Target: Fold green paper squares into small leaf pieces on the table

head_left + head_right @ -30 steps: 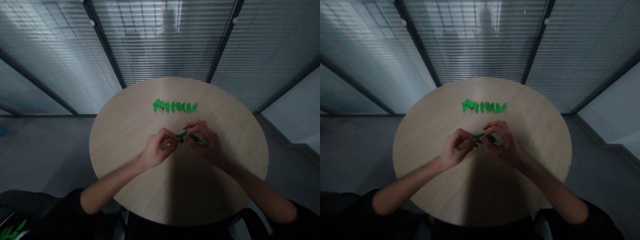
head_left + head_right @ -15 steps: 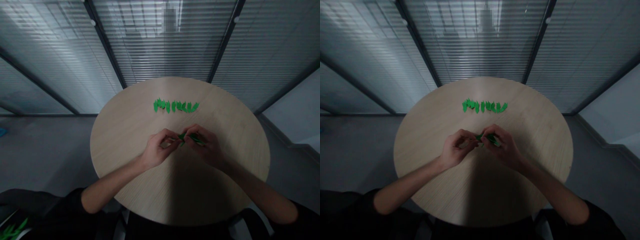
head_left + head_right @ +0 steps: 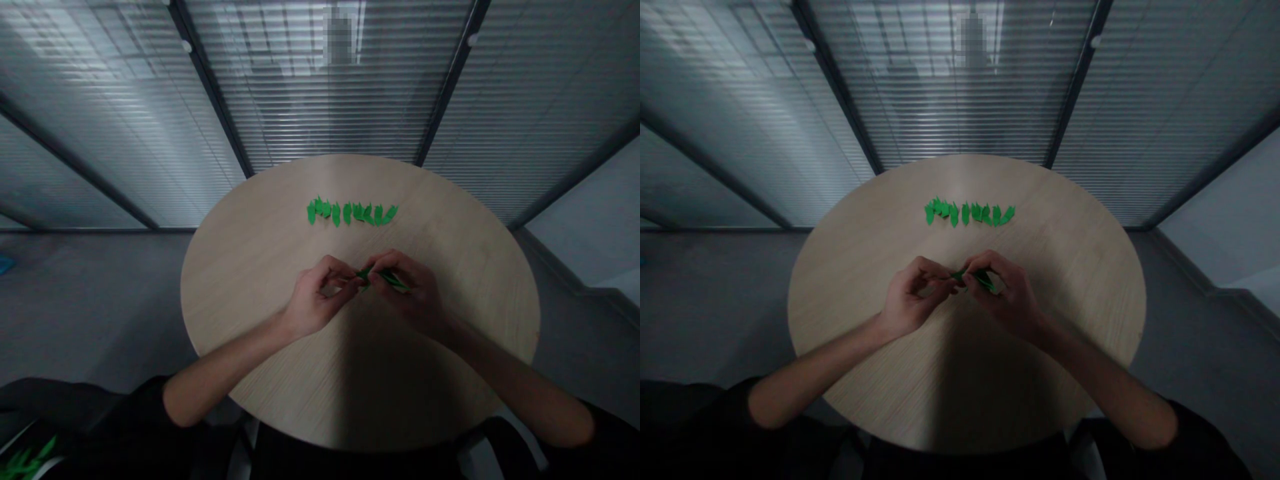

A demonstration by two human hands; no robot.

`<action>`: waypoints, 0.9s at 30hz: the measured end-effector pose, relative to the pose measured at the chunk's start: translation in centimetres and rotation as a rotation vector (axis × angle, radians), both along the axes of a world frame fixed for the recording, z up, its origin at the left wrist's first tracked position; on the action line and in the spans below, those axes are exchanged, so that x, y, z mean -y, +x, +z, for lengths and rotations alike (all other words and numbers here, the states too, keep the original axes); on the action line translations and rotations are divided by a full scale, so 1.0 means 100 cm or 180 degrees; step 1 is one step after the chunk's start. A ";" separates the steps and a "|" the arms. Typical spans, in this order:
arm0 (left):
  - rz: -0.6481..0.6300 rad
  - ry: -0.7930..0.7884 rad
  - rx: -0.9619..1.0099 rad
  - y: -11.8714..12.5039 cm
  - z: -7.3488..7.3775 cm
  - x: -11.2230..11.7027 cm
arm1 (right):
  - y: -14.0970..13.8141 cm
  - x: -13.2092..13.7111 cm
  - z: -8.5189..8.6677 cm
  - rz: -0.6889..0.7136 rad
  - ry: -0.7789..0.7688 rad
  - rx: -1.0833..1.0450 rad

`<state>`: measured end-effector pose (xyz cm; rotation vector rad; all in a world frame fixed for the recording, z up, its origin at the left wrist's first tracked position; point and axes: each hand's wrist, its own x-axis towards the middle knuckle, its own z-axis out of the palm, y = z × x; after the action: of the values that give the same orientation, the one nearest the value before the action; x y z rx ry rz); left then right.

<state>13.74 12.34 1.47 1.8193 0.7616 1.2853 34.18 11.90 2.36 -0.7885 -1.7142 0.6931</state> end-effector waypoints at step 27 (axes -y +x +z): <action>0.0084 -0.0262 0.0055 0.004 0.005 0.002 | -0.001 0.000 0.000 -0.0020 0.0136 -0.0031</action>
<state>14.14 12.11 2.01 1.7358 0.8196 1.2665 34.04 11.90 2.33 -0.7595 -1.7116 0.6530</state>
